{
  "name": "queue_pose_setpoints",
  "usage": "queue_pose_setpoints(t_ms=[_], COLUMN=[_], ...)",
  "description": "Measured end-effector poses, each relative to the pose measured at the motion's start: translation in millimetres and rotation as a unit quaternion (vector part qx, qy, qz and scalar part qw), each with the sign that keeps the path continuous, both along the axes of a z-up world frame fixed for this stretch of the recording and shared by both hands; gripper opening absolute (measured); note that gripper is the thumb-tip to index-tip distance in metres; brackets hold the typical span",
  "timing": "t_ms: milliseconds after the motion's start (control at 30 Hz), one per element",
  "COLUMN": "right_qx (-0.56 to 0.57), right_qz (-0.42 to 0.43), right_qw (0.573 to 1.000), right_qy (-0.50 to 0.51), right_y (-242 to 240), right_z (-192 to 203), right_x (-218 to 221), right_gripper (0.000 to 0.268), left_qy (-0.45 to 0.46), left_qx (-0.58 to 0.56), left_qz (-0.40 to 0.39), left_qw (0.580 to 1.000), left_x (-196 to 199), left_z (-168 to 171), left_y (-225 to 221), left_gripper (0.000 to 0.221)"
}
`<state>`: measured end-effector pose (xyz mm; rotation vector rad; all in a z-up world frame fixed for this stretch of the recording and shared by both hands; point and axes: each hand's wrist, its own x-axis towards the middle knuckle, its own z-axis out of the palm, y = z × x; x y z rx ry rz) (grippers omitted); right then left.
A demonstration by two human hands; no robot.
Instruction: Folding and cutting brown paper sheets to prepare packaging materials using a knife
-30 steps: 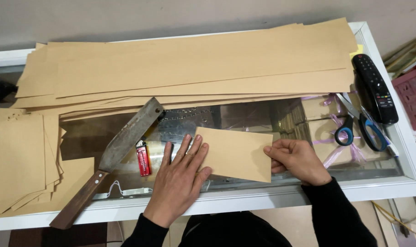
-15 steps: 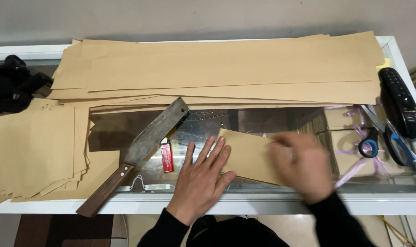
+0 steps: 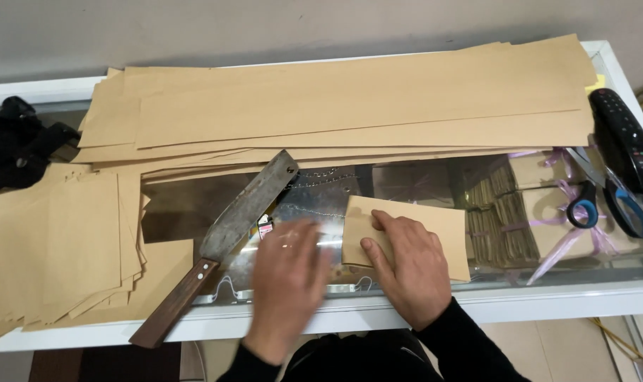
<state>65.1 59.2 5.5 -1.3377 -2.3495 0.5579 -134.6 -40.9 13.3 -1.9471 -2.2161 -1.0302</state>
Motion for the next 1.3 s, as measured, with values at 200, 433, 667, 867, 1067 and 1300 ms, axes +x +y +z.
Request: queue_pose_setpoints(t_ms=[200, 433, 667, 867, 1067, 1300], right_qx=[0.115, 0.145, 0.152, 0.152, 0.148, 0.154], right_qz=[0.046, 0.052, 0.069, 0.073, 0.063, 0.058], right_qw=[0.992, 0.988, 0.986, 0.985, 0.986, 0.986], right_qy=[-0.004, -0.009, -0.022, -0.025, -0.035, -0.036], right_y=[-10, -6, -6, -7, -7, -6], right_z=[-8, -13, -8, -6, -10, -15], right_x=[-2, -1, -1, 0, 0, 0], right_gripper=[0.05, 0.042, 0.044, 0.04, 0.037, 0.033], left_qy=[0.125, 0.001, -0.08, -0.214, -0.187, -0.131], left_qx=[-0.085, -0.12, -0.303, -0.14, -0.096, -0.084], left_qz=[0.088, -0.027, -0.031, -0.142, -0.199, -0.19], left_qw=[0.985, 0.992, 0.949, 0.956, 0.957, 0.969], left_x=[-41, -37, -44, -30, -24, -23], left_z=[-35, -8, 13, 33, 18, 1], left_y=[-27, -13, 10, 41, 51, 64], left_gripper=[0.035, 0.037, 0.049, 0.03, 0.022, 0.024])
